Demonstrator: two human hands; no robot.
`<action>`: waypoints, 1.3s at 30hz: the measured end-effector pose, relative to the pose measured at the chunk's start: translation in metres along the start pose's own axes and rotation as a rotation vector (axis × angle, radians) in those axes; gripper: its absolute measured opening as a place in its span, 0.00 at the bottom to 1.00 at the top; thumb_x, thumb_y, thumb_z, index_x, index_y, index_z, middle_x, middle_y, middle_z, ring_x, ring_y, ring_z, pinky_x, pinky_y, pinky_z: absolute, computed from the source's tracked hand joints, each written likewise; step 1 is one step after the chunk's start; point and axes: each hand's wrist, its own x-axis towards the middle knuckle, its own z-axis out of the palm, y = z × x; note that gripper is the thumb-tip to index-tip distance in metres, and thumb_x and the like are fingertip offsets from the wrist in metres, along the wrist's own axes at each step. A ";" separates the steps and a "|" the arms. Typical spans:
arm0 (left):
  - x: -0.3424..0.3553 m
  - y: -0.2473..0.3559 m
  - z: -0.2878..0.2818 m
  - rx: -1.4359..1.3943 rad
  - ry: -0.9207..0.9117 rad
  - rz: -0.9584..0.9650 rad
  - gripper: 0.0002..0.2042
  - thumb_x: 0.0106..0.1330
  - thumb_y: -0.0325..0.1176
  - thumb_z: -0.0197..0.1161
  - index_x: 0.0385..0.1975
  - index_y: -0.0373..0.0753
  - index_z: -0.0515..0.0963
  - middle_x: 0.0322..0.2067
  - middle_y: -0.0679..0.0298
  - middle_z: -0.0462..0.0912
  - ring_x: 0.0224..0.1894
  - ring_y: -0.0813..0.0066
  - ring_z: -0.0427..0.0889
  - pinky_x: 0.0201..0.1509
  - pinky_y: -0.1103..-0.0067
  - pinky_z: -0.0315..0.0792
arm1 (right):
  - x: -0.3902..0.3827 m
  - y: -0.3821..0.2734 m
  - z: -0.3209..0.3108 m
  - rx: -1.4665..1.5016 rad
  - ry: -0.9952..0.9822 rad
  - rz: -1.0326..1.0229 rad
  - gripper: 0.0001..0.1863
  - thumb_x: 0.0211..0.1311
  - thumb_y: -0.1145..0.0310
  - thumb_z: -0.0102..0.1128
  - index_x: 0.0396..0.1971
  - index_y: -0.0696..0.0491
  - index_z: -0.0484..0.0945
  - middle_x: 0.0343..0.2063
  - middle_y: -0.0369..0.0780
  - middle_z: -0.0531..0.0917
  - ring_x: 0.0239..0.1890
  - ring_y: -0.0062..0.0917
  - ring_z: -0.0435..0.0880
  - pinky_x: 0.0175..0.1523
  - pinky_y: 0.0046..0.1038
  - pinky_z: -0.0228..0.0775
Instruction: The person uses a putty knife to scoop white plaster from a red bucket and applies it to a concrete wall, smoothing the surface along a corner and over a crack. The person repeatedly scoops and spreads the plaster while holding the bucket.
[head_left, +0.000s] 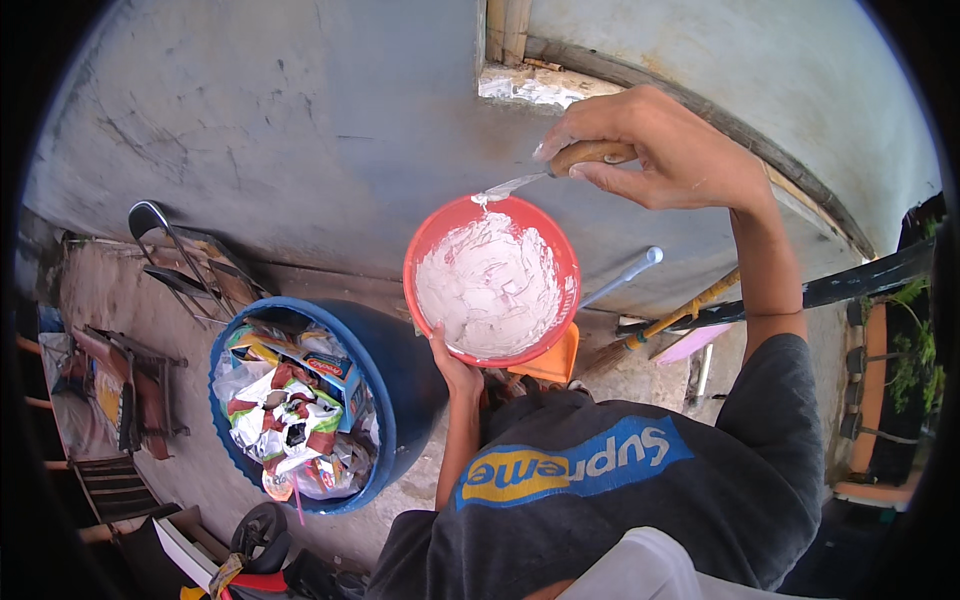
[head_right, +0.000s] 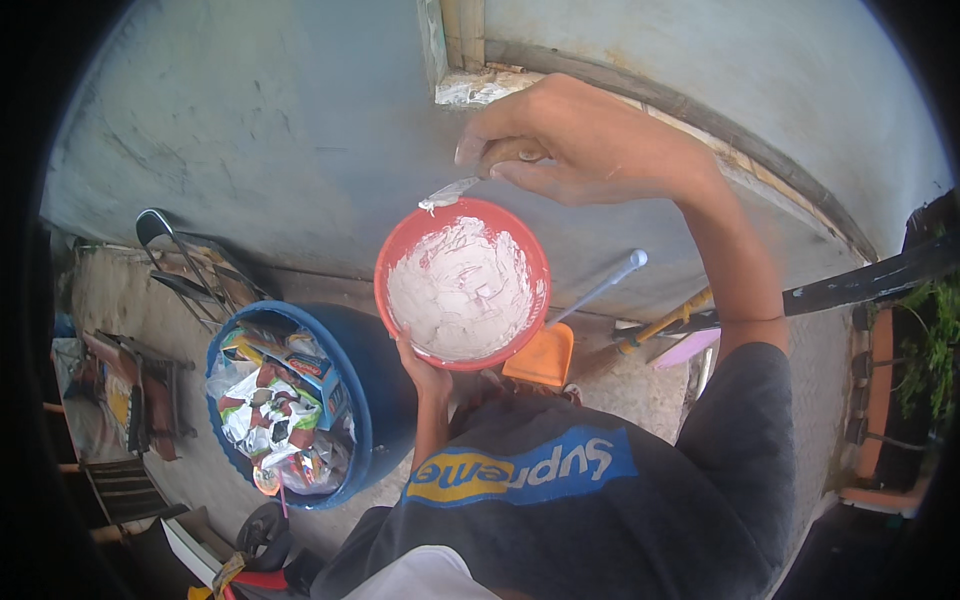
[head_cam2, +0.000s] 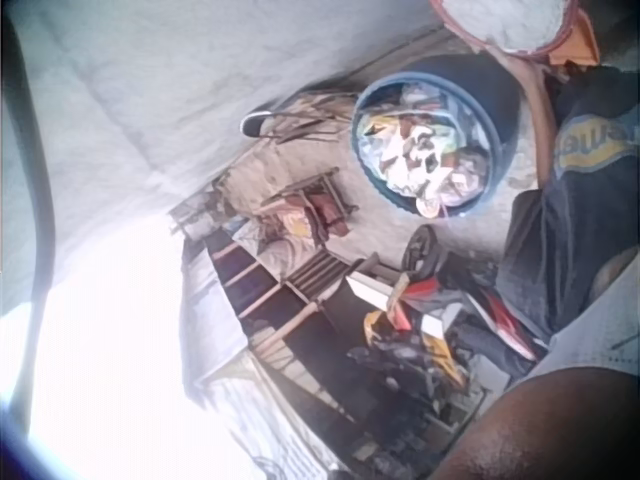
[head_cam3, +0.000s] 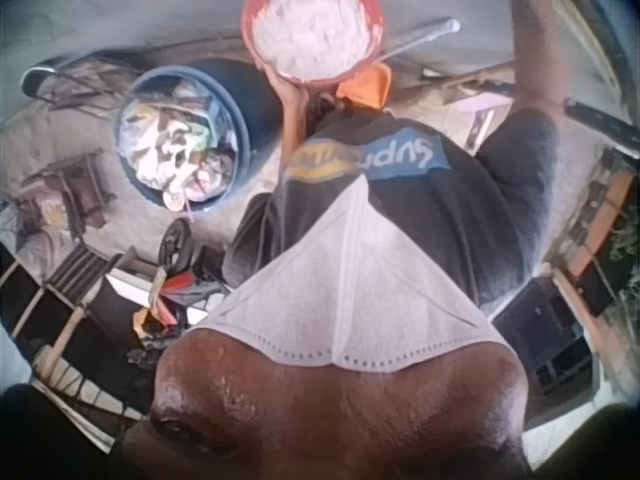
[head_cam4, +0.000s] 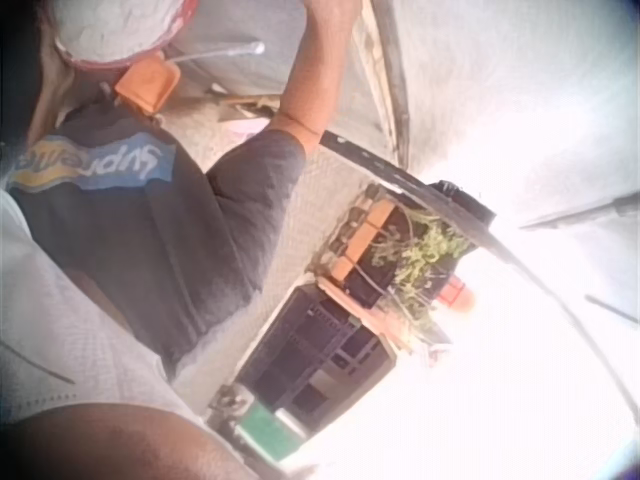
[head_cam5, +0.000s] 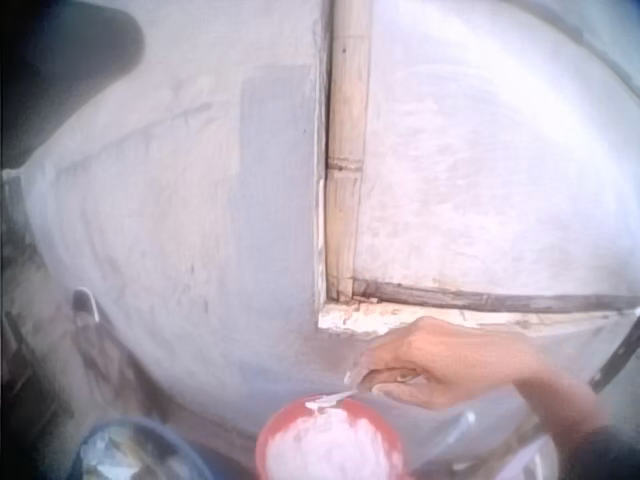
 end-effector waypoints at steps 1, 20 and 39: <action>0.001 0.002 0.001 -0.015 -0.001 0.012 0.27 0.68 0.44 0.46 0.62 0.32 0.59 0.59 0.53 0.68 0.60 0.60 0.69 0.62 0.68 0.65 | -0.008 0.002 0.017 -0.009 -0.003 0.007 0.11 0.54 0.77 0.57 0.38 0.61 0.79 0.35 0.46 0.81 0.37 0.39 0.81 0.42 0.34 0.76; 0.000 0.052 0.010 -0.073 0.007 0.121 0.30 0.65 0.46 0.46 0.62 0.31 0.58 0.59 0.50 0.66 0.60 0.56 0.69 0.62 0.65 0.65 | -0.140 0.059 0.133 -0.231 0.047 0.103 0.26 0.45 0.81 0.57 0.49 0.51 0.77 0.50 0.40 0.76 0.49 0.35 0.74 0.51 0.32 0.73; -0.013 0.042 0.001 -0.067 0.046 0.153 0.30 0.65 0.47 0.47 0.62 0.33 0.57 0.60 0.52 0.66 0.60 0.56 0.69 0.62 0.65 0.65 | 0.018 0.119 -0.033 -0.218 0.274 -0.168 0.16 0.43 0.73 0.61 0.35 0.63 0.81 0.33 0.49 0.82 0.39 0.39 0.83 0.42 0.31 0.75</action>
